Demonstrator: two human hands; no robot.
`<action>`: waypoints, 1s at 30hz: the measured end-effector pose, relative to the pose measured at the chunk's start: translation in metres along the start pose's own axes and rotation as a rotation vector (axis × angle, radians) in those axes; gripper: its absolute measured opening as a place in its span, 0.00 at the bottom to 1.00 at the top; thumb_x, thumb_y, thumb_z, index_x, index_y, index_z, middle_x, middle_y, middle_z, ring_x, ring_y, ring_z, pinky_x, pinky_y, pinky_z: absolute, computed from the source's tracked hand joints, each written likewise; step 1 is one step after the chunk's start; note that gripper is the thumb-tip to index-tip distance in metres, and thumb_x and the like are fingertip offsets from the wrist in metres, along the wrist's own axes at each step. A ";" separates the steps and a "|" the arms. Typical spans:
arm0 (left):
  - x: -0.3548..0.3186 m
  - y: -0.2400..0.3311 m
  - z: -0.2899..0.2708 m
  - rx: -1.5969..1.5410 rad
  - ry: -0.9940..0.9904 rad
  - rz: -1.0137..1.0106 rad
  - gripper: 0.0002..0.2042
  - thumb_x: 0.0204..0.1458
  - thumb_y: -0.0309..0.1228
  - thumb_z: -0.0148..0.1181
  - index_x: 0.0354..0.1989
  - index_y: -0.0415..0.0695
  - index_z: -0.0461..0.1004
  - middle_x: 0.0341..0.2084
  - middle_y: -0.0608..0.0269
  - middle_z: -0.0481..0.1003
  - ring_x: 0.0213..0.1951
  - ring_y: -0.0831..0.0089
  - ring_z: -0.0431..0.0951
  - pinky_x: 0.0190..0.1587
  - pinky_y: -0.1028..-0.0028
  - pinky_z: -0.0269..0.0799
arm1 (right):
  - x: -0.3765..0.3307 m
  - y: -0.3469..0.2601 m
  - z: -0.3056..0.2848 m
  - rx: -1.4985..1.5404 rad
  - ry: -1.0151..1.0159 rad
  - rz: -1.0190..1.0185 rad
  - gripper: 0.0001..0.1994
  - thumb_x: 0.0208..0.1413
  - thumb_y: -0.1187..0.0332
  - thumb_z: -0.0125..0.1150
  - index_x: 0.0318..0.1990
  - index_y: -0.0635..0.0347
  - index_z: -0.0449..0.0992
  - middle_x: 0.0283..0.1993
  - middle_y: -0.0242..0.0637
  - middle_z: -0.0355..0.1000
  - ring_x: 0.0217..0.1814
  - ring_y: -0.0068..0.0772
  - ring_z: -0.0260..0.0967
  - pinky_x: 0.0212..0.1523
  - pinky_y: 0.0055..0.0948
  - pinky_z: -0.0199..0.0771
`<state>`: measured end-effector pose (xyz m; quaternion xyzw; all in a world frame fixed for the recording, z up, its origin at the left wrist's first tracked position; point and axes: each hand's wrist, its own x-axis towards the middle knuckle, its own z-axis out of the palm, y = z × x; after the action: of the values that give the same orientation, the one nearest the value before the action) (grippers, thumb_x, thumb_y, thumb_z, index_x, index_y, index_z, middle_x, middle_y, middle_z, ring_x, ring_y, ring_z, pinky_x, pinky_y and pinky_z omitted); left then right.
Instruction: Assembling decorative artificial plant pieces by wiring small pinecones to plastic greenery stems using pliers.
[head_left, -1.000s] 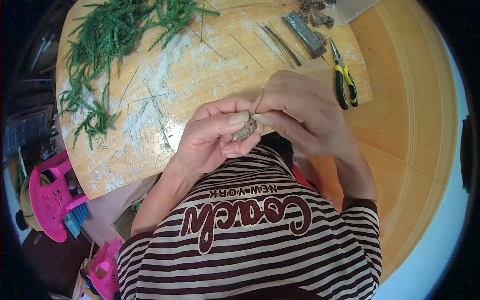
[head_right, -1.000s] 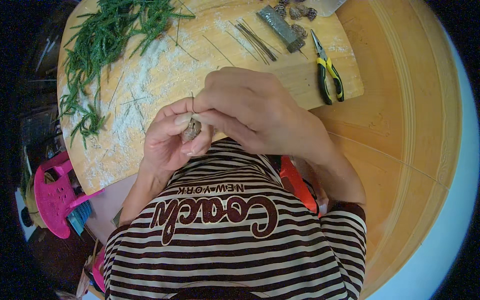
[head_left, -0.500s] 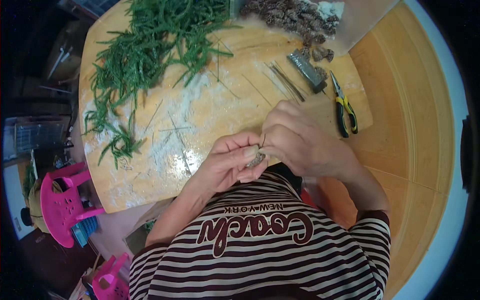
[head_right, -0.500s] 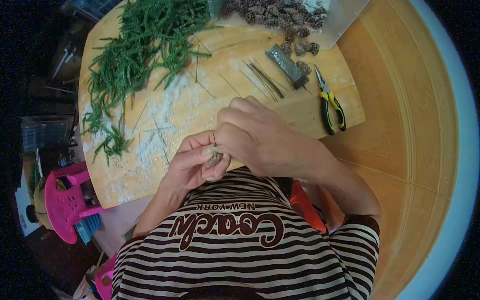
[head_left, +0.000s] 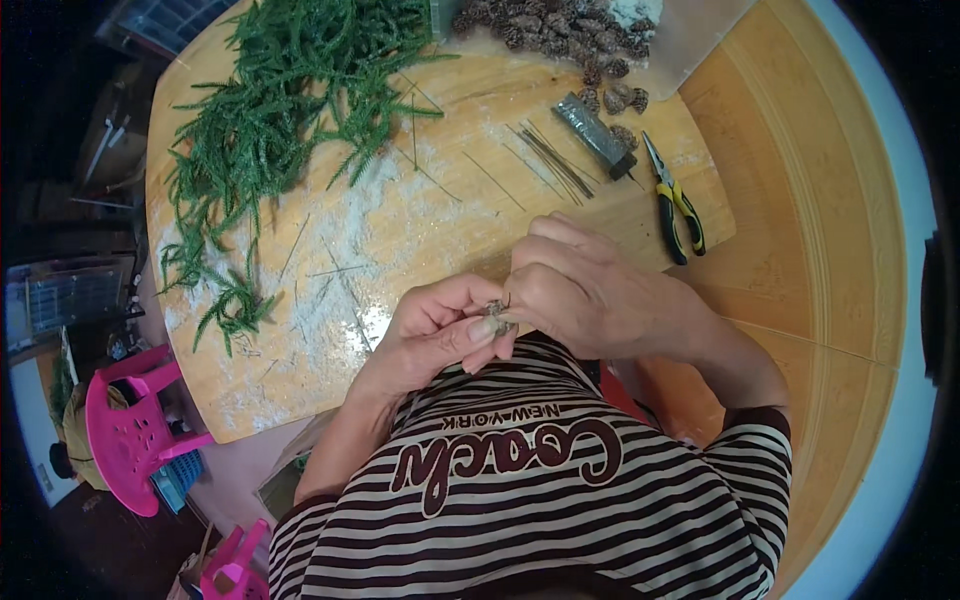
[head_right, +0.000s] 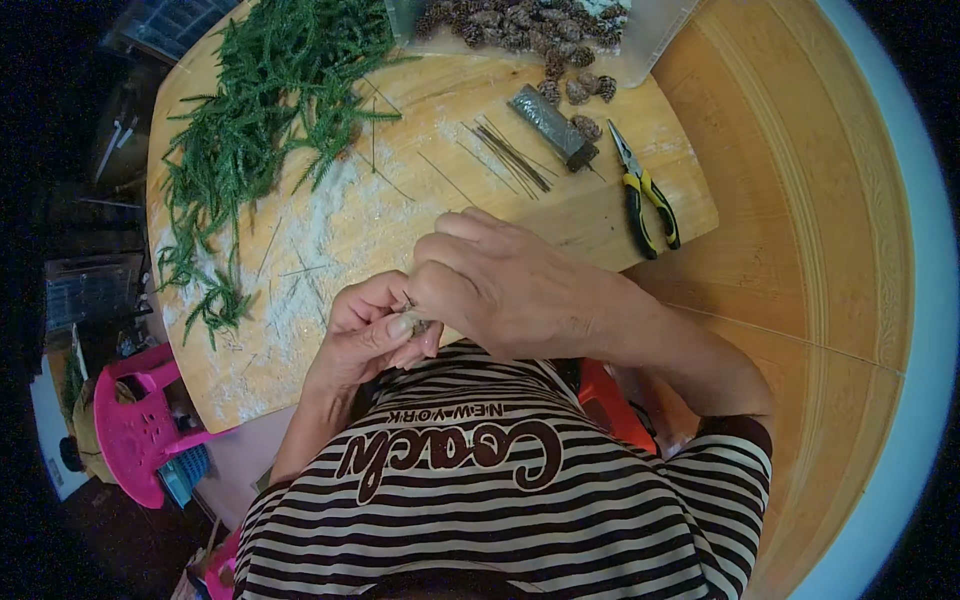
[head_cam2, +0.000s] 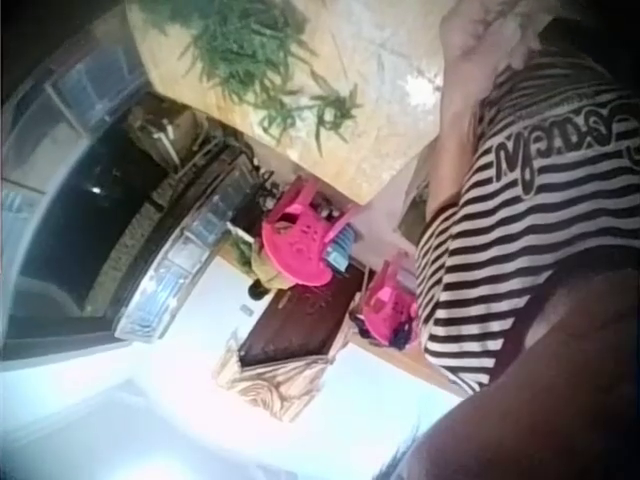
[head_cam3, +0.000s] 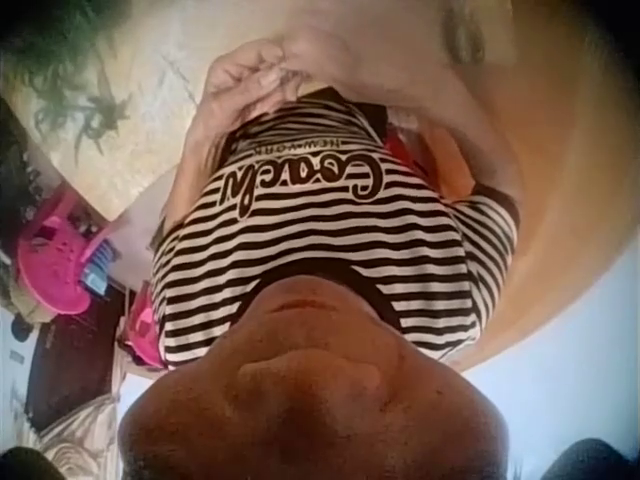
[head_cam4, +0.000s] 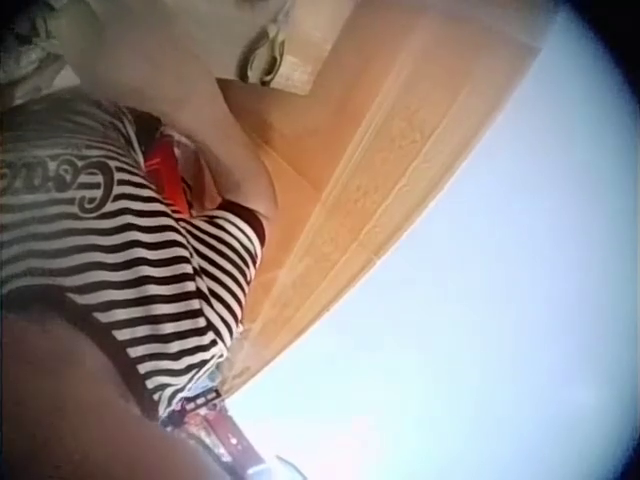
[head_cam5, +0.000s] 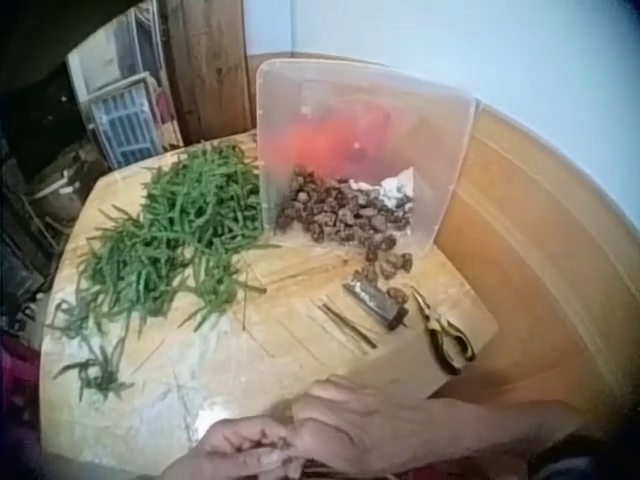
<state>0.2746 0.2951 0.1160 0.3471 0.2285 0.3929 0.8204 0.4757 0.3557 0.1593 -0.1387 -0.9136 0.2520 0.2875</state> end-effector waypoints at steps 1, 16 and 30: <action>-0.001 -0.001 -0.001 -0.006 -0.008 0.000 0.13 0.58 0.30 0.53 0.47 0.34 0.69 0.27 0.59 0.74 0.22 0.82 0.63 0.26 0.84 0.58 | 0.001 0.000 -0.001 0.007 -0.005 0.002 0.11 0.47 0.73 0.60 0.31 0.61 0.62 0.27 0.38 0.59 0.27 0.39 0.58 0.29 0.35 0.60; 0.006 -0.005 -0.002 1.290 0.266 0.663 0.11 0.52 0.24 0.57 0.42 0.33 0.70 0.31 0.51 0.74 0.27 0.69 0.75 0.29 0.77 0.69 | 0.002 0.005 0.018 0.198 0.060 0.258 0.11 0.48 0.79 0.54 0.21 0.59 0.58 0.23 0.39 0.54 0.22 0.38 0.54 0.24 0.36 0.57; 0.002 0.012 -0.002 0.590 0.154 0.103 0.11 0.51 0.25 0.56 0.42 0.34 0.70 0.30 0.51 0.72 0.30 0.63 0.74 0.34 0.72 0.69 | 0.002 0.014 0.023 0.012 0.012 0.048 0.08 0.50 0.79 0.53 0.26 0.64 0.59 0.24 0.42 0.57 0.24 0.47 0.56 0.26 0.39 0.60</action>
<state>0.2690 0.3029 0.1233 0.5508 0.3762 0.3758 0.6434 0.4620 0.3598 0.1364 -0.1602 -0.9066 0.2636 0.2879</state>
